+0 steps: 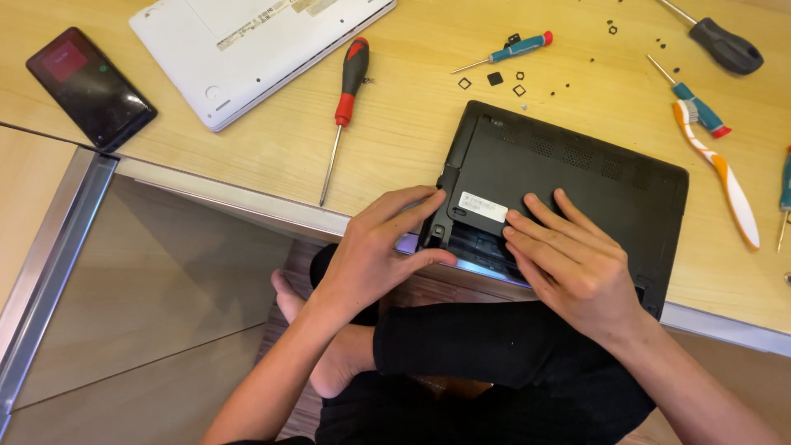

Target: Cleaning internal laptop components with a toothbrush and reassembling the laptop case.

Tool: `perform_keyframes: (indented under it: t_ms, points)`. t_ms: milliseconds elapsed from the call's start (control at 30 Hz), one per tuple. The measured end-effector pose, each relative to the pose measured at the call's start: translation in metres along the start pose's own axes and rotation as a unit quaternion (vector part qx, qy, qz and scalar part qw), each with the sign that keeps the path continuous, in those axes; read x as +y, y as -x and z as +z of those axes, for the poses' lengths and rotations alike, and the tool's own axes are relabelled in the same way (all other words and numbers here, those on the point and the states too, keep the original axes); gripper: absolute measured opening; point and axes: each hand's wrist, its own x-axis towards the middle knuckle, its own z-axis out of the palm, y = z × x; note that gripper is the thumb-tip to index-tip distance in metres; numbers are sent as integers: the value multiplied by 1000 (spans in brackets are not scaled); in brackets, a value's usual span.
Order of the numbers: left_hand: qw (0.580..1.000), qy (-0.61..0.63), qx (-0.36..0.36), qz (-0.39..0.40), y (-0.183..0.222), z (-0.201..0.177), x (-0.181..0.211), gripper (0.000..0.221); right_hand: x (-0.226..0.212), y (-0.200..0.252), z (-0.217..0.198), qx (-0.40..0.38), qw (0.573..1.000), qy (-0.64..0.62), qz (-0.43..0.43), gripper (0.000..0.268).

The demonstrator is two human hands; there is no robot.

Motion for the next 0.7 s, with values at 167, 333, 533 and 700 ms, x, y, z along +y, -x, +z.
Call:
perform_keyframes:
  t_ms: [167,333,533,700]
  points:
    - [1000,12,3,-24,-4,-3,0,66,1,0,-1,-2,1000,-1,-2,8]
    - [997,-57,-34,36,-13,-13,-7,63,0,1,0,-15,1000,8,15,8]
    - [994,-95,-7,58,0,-6,-14,66,-3,2,8,-47,993,111,-12,23]
    - [972,-213,23,91,8,7,-20,67,-4,-3,13,-125,971,200,-42,35]
